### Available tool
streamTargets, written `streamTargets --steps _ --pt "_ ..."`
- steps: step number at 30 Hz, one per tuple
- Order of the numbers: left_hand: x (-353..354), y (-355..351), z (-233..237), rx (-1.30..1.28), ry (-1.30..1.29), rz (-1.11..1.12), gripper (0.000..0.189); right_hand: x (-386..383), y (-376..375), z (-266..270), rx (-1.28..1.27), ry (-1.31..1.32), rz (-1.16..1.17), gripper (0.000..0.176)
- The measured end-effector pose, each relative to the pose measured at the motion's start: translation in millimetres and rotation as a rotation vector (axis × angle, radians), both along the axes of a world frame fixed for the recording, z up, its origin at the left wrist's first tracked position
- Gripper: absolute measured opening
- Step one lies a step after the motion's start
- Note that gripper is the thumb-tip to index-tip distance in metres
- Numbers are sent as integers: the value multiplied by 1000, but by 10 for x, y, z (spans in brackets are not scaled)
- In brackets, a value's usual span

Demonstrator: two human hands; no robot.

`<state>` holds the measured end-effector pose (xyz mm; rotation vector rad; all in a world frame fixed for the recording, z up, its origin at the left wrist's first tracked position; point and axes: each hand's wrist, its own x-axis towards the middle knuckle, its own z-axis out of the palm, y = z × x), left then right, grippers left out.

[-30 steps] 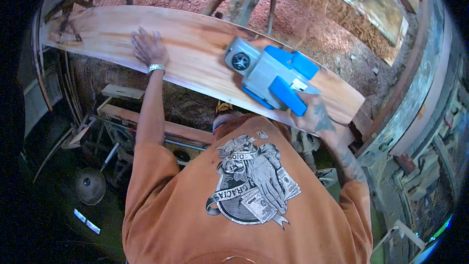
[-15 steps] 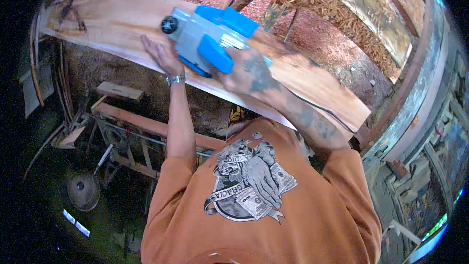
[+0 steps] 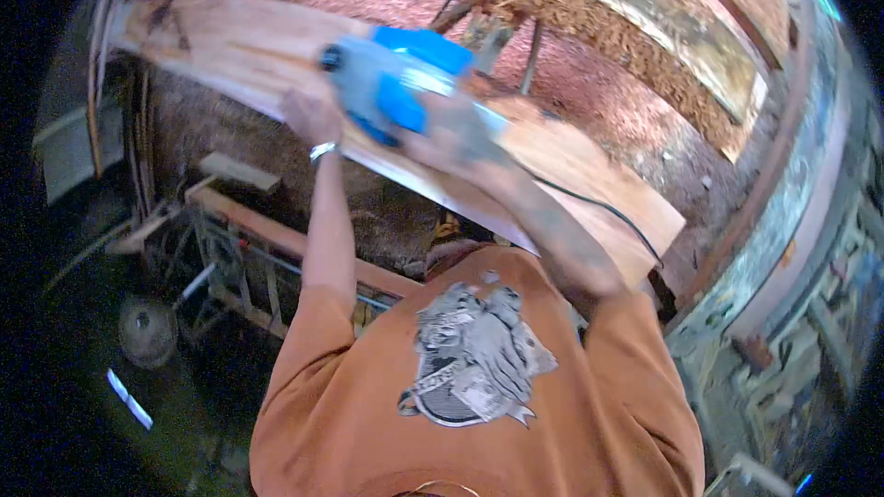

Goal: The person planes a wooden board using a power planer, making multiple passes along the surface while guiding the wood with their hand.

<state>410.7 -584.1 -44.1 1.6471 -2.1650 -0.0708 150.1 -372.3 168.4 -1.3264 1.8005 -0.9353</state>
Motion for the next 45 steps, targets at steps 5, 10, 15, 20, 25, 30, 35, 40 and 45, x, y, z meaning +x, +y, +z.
streamTargets --steps 5,10,15,20,25,30,35,40,45 --pt "-304 259 229 -11 57 178 56 -936 2746 281 339 26 -158 22" --pt "-282 136 16 -96 70 145 53 -1583 4447 564 503 70 -328 14" --pt "-276 184 201 -78 -18 137 54 -1848 4575 337 487 93 -233 15" --pt "-206 86 108 -102 -3 106 54 -1763 3621 221 412 22 -117 16" --pt "-238 147 162 -103 9 121 53 -1464 2629 77 290 -13 -25 20" --pt "-284 184 239 -98 39 116 53 -1064 1500 128 223 27 6 24" --pt "-256 150 195 -123 8 85 50 -630 468 -263 -120 63 -20 31" --pt "-233 96 128 -203 74 18 46 -151 -491 -598 -167 154 -47 37" --pt "-141 19 19 -272 91 -11 44 -39 -401 -365 -126 143 -104 37"
